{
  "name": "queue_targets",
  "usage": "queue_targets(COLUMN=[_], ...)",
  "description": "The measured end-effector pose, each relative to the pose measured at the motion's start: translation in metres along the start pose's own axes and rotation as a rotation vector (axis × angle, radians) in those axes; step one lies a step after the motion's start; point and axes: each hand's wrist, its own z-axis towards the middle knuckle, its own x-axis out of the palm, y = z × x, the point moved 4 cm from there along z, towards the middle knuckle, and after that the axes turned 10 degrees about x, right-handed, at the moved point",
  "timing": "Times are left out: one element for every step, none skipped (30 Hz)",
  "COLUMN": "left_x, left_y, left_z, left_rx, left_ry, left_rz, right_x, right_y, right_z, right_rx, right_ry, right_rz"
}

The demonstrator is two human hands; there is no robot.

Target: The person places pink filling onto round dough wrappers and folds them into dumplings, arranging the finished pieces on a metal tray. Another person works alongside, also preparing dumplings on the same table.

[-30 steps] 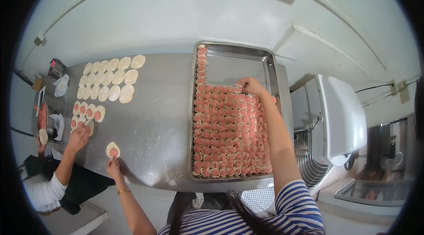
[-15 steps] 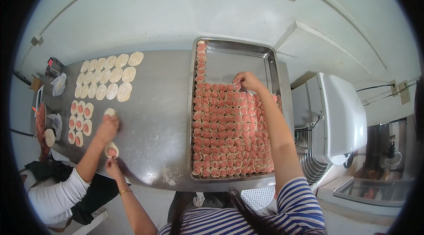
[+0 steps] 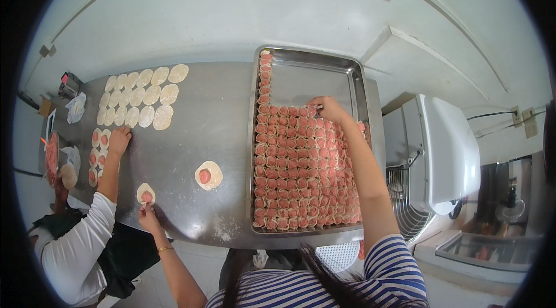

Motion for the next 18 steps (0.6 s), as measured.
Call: queue_targets(left_x=[-0.002, 0.001, 0.002, 0.003, 0.003, 0.002, 0.000, 0.003, 0.002, 0.002, 0.001, -0.001, -0.005, -0.006, 0.001, 0.008, 0.005, 0.002], left_y=[0.000, -0.007, -0.012, -0.002, 0.002, 0.007, 0.011, -0.003, 0.010, 0.020, 0.023, 0.026, 0.029, 0.026, 0.005, -0.006, -0.007, -0.007], left_z=[-0.001, -0.005, -0.007, -0.002, 0.002, 0.004, 0.007, -0.002, 0.003, 0.008, 0.009, 0.010, 0.011, 0.009, 0.000, -0.005, -0.004, -0.005], left_rx=[-0.002, -0.002, -0.003, -0.004, -0.004, -0.001, 0.002, 0.006, -0.008, -0.022, -0.036, -0.043, -0.037, -0.032, -0.016, 0.000, 0.005, 0.010], left_ry=[-0.012, -0.018, -0.024, -0.023, -0.026, -0.019, -0.012, 0.009, 0.007, 0.005, -0.004, -0.019, -0.022, -0.027, -0.002, 0.023, 0.024, 0.024], left_rz=[0.008, 0.014, 0.020, -0.011, -0.041, -0.039, -0.037, -0.001, -0.003, -0.005, -0.006, -0.062, -0.069, -0.078, -0.042, -0.006, -0.008, -0.009], right_x=[0.000, -0.003, -0.003, -0.005, -0.006, -0.007, -0.008, -0.010, -0.011, -0.012, -0.013, -0.012, -0.011, -0.010, -0.013, -0.015, -0.015, -0.016], right_y=[0.004, 0.008, 0.007, 0.007, 0.006, 0.002, -0.003, -0.004, -0.005, -0.005, -0.003, -0.001, 0.001, 0.001, -0.011, -0.027, -0.025, -0.022], right_z=[-0.002, -0.004, -0.005, -0.006, -0.006, -0.006, -0.006, -0.008, -0.010, -0.013, -0.014, -0.014, -0.014, -0.012, -0.013, -0.013, -0.010, -0.010], right_rx=[-0.014, -0.024, -0.033, -0.042, -0.053, -0.008, 0.038, 0.087, 0.176, 0.265, 0.350, 0.367, 0.383, 0.398, 0.403, 0.408, 0.398, 0.363], right_ry=[-0.002, -0.009, 0.003, 0.015, 0.028, 0.014, 0.001, -0.013, -0.055, -0.097, -0.135, -0.088, -0.039, 0.008, -0.012, -0.033, -0.045, -0.073], right_rz=[-0.027, -0.055, -0.050, -0.044, -0.037, 0.046, 0.128, 0.210, 0.168, 0.127, 0.085, 0.069, 0.052, 0.032, 0.044, 0.055, 0.072, 0.092])
